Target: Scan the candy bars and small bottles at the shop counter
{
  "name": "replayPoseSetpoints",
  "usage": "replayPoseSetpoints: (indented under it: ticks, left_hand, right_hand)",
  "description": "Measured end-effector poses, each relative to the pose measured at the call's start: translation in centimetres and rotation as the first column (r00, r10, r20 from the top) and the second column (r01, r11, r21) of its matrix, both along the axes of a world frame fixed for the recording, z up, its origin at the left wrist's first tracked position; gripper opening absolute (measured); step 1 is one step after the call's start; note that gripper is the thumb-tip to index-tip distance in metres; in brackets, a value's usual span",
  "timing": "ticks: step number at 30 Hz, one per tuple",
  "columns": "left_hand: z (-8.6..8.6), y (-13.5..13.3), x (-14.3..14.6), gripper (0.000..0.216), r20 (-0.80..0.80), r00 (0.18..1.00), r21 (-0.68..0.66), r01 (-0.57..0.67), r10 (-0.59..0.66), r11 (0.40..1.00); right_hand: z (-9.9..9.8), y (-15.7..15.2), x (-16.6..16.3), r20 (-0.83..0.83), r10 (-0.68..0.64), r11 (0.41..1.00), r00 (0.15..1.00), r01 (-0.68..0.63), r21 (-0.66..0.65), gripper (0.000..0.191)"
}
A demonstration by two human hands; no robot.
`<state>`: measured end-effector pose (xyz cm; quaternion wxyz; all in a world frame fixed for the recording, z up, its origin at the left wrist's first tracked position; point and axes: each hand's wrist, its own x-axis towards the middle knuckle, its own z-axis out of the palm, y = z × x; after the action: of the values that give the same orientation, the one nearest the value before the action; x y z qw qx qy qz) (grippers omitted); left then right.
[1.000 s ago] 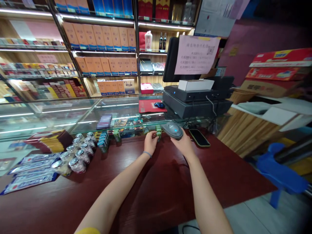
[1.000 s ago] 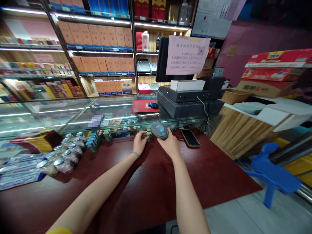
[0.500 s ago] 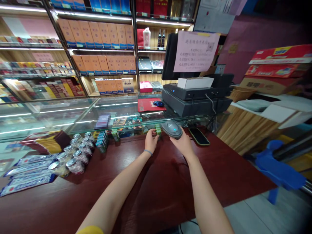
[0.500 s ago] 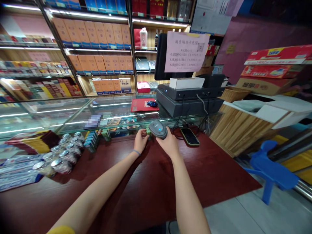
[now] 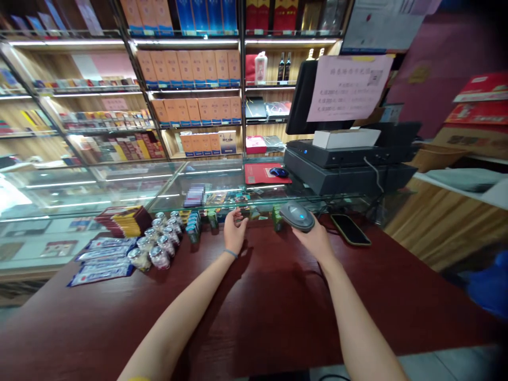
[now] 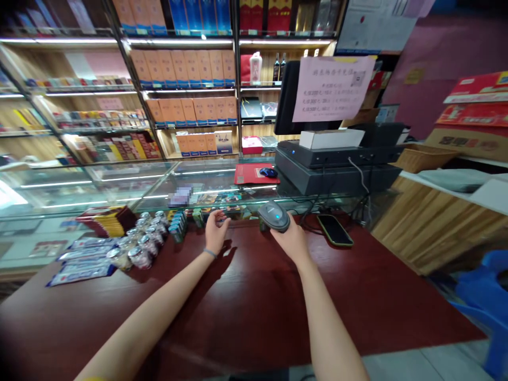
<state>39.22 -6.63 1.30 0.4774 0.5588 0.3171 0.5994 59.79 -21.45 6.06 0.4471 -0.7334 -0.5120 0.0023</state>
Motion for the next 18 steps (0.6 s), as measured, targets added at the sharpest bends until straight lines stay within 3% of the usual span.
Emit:
replayPoseSetpoints:
  ticks: [5,9,13,18]
  left_hand:
    - [0.0,1.6,-5.6,0.037,0.008,0.993,-0.018,-0.115,0.115,0.993]
    - [-0.9,2.6,-8.5,0.040,-0.013,0.989,-0.016,-0.148,0.148,0.989]
    - [-1.8,3.1,-9.8,0.049,-0.093,0.989,0.034,-0.116,0.119,0.993]
    - [-2.6,3.8,-9.9,0.057,-0.146,0.983,0.116,-0.091,0.108,0.989]
  right_hand:
    - [-0.6,0.7,-1.1,0.022,0.028,0.999,0.999,-0.029,0.029,0.044]
    - [-1.2,1.2,-2.6,0.017,0.061,0.998,0.998,-0.061,-0.007,0.042]
    - [-1.5,1.3,-5.0,-0.014,0.111,0.993,0.994,-0.111,-0.030,0.044]
    - [-1.7,1.2,-8.0,-0.048,0.261,0.963,0.964,-0.264,-0.063,0.031]
